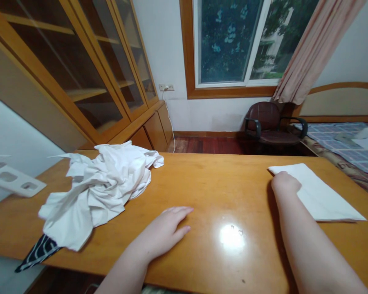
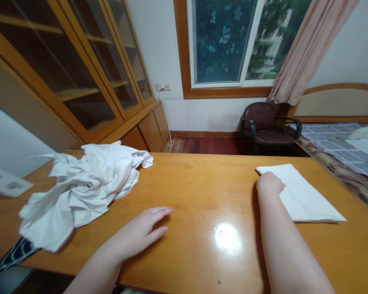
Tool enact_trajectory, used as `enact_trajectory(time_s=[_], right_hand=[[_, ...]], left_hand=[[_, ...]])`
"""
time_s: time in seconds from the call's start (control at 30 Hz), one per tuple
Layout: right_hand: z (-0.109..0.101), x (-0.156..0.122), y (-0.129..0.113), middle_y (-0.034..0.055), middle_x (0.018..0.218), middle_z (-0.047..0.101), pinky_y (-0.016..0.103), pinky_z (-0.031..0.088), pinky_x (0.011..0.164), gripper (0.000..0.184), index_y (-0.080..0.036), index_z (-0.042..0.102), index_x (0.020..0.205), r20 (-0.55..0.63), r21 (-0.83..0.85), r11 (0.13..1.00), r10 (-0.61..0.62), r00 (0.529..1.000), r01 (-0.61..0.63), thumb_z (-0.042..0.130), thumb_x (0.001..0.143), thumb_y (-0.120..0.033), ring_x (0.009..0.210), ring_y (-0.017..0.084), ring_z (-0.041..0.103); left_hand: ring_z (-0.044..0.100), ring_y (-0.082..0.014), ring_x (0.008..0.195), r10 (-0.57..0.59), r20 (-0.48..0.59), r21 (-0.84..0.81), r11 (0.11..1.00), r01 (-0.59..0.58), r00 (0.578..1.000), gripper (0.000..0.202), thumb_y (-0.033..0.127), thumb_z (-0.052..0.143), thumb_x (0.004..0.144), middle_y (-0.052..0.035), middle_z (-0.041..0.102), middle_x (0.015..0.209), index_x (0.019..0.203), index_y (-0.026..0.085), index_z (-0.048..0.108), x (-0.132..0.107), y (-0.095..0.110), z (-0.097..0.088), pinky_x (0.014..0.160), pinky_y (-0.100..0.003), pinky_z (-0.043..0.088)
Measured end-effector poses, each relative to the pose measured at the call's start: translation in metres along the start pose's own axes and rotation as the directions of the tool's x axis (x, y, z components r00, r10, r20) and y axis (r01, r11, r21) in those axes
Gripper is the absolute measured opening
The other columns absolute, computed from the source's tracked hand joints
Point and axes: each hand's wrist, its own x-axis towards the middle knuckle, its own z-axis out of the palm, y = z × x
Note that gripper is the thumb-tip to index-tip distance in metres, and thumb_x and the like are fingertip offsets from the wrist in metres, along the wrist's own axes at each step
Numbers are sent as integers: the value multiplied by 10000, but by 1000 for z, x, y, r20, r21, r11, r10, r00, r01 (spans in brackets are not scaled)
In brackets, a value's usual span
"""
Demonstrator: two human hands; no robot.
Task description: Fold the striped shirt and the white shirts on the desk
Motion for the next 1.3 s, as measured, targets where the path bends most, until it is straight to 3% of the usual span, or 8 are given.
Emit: enact_trajectory(time_s=[0.13, 0.23, 0.43, 0.6, 0.83, 0.93, 1.07, 1.3], right_hand=[[-2, -43, -12, 234, 1001, 668, 389, 460, 802, 342, -58, 629, 1090, 63, -138, 989, -42, 997, 50, 391, 850, -107, 982, 303, 646], [3, -110, -26, 230, 880, 672, 375, 475, 701, 321, -53, 643, 981, 58, -212, 918, -330, 942, 334, 349, 857, -86, 839, 292, 675], [16, -236, -70, 263, 1037, 639, 374, 486, 625, 375, -82, 633, 1086, -29, -161, 595, -800, 599, 788, 352, 839, -60, 852, 304, 648], [17, -239, -74, 168, 1166, 641, 370, 495, 763, 450, -146, 588, 1201, -3, -54, 451, -892, 452, 891, 373, 817, -50, 973, 265, 635], [5, -201, -37, 87, 1099, 690, 390, 493, 832, 343, -216, 628, 1142, -216, 452, 456, -778, 590, 767, 416, 874, -245, 968, 257, 651], [-2, -194, -34, 86, 1047, 701, 377, 509, 828, 314, -215, 613, 1082, -318, 817, 243, -567, 760, 522, 495, 853, -395, 948, 245, 658], [0, -189, -45, 109, 1075, 683, 360, 529, 790, 426, -199, 546, 1141, -107, 992, 13, -424, 900, 124, 430, 877, -513, 956, 241, 659], [42, -185, -58, 196, 1377, 476, 480, 341, 1050, 687, -127, 422, 1349, -1, 913, 346, -528, 849, 216, 536, 798, -522, 1269, 298, 451]], left_hand=[[435, -212, 1290, 52, 5, -28, 998, -51, 999, 496, 367, 502, 867, -31, 497, 1400, 1354, 277, 481, 13, 9, -5, 1112, -388, 287], [443, -237, 1285, 16, 5, -86, 996, -15, 1000, 507, 399, 509, 855, -57, 497, 1398, 1339, 250, 502, 25, 7, -2, 1099, -395, 296], [579, -328, 1092, -111, -174, -336, 941, 47, 978, 406, 392, 635, 741, -144, 649, 1150, 1095, 197, 673, 75, 9, 30, 999, -428, 379], [489, -252, 1208, -122, -439, -460, 882, -106, 890, 351, 275, 556, 808, -113, 583, 1250, 1143, 192, 622, 111, -13, 64, 1073, -404, 310], [556, -214, 1117, -370, -357, -849, 511, -133, 858, 341, 336, 527, 849, -119, 593, 1224, 1144, 173, 579, 124, -35, 75, 999, -374, 392], [537, -221, 1157, -375, -340, -899, 397, -181, 863, 348, 369, 581, 814, -99, 593, 1249, 1107, 184, 602, 124, -30, 69, 1011, -360, 378], [589, -240, 1065, -314, -264, -936, 311, -165, 912, 364, 426, 640, 755, -74, 678, 1083, 1017, 172, 649, 119, -23, 65, 964, -359, 415], [606, -275, 1075, -355, -38, -999, -19, -48, 934, 455, 529, 626, 739, -83, 699, 1056, 1005, 162, 660, 117, -16, 76, 960, -393, 435]])
